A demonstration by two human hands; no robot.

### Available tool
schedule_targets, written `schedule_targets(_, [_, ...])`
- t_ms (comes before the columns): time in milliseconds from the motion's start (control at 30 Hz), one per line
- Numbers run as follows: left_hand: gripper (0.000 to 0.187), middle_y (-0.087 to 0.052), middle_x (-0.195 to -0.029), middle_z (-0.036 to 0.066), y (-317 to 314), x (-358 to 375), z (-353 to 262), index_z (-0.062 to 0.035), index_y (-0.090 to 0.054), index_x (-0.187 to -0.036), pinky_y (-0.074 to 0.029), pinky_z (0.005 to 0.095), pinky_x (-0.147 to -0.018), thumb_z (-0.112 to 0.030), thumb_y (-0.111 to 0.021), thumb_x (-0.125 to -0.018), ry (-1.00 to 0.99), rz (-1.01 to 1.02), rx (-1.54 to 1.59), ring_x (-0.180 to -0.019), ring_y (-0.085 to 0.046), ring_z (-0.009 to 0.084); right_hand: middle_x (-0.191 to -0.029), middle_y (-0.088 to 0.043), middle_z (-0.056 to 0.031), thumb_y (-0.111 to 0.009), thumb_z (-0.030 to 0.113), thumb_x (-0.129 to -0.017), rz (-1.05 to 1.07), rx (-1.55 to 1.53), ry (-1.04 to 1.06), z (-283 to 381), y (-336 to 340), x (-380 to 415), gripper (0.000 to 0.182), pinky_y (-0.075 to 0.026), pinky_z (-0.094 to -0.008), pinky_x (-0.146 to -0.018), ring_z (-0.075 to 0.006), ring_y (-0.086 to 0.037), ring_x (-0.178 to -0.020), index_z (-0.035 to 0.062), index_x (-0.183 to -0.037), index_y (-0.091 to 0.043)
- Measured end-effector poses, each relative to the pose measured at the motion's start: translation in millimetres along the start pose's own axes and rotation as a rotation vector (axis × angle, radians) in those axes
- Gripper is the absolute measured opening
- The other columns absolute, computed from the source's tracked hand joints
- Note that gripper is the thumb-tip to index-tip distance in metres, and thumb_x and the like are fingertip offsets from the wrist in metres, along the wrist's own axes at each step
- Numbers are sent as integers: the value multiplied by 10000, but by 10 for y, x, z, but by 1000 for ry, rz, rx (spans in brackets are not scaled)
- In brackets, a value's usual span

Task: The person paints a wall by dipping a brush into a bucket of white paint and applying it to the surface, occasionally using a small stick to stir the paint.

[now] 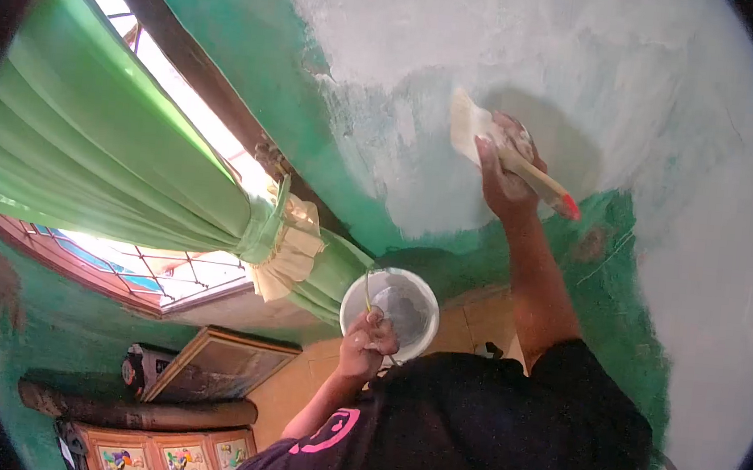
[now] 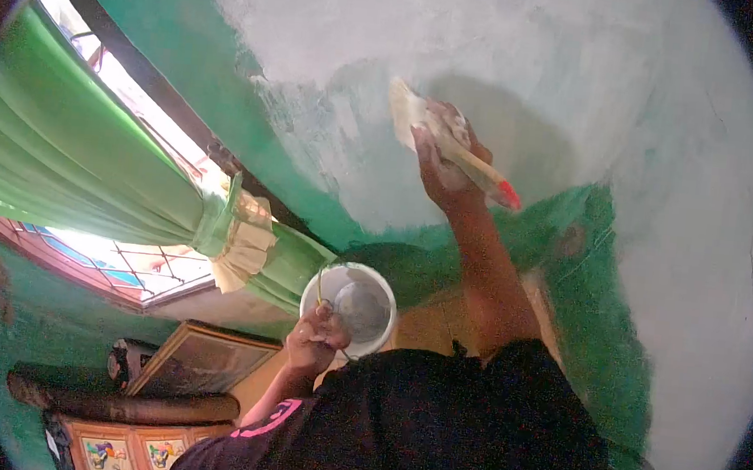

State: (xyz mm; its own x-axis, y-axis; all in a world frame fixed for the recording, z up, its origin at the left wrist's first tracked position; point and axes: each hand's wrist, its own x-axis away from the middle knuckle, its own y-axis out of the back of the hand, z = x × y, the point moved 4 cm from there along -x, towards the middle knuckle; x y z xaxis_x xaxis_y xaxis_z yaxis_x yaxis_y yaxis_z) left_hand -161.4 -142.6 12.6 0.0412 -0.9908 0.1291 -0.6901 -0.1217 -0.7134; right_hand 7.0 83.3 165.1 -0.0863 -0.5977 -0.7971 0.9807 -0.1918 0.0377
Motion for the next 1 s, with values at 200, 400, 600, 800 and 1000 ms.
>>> schedule_targets(200, [284,-313,-655,-32,55,-5,38,-158,-336,-869,-257,253,-507,-192,-531,-664,41,16,20,-530,-319,102,-998,-607,-150,-619,128,-790,-256,63,93,115,126,-19,268,-449,-346,-839,-248,-584,-963,-6,-1017,-569])
schedule_targets(400, [313,-302,-636,-31,0,-42,59,-153,-319,-870,-247,250,-501,-123,-494,-612,42,-5,66,-520,-312,105,-987,-614,-158,-623,98,-796,-84,-164,158,106,115,-79,213,-485,-307,-797,-229,-610,-923,-2,-979,-581])
schedule_targets(600, [320,-304,-637,-28,-35,-92,93,-144,-322,-878,-258,256,-504,-130,-507,-617,62,-37,21,-521,-313,109,-990,-606,-158,-623,70,-774,129,-39,75,-4,-5,-69,247,-474,-333,-774,-255,-593,-919,-22,-998,-572])
schedule_targets(800, [331,-299,-633,-30,-54,-120,117,-148,-341,-870,-264,262,-506,-120,-510,-588,17,-45,94,-521,-312,103,-1020,-587,-153,-610,102,-798,-9,-125,34,-391,431,367,251,-444,-336,-823,-253,-566,-942,-16,-1015,-568])
schedule_targets(1000, [322,-278,-621,-35,-126,-225,246,-156,-340,-862,-256,262,-503,-100,-493,-583,71,-77,108,-520,-304,105,-1082,-529,-118,-568,159,-844,-58,-211,-289,-933,882,529,298,-375,-324,-908,-188,-477,-1032,-20,-1081,-536])
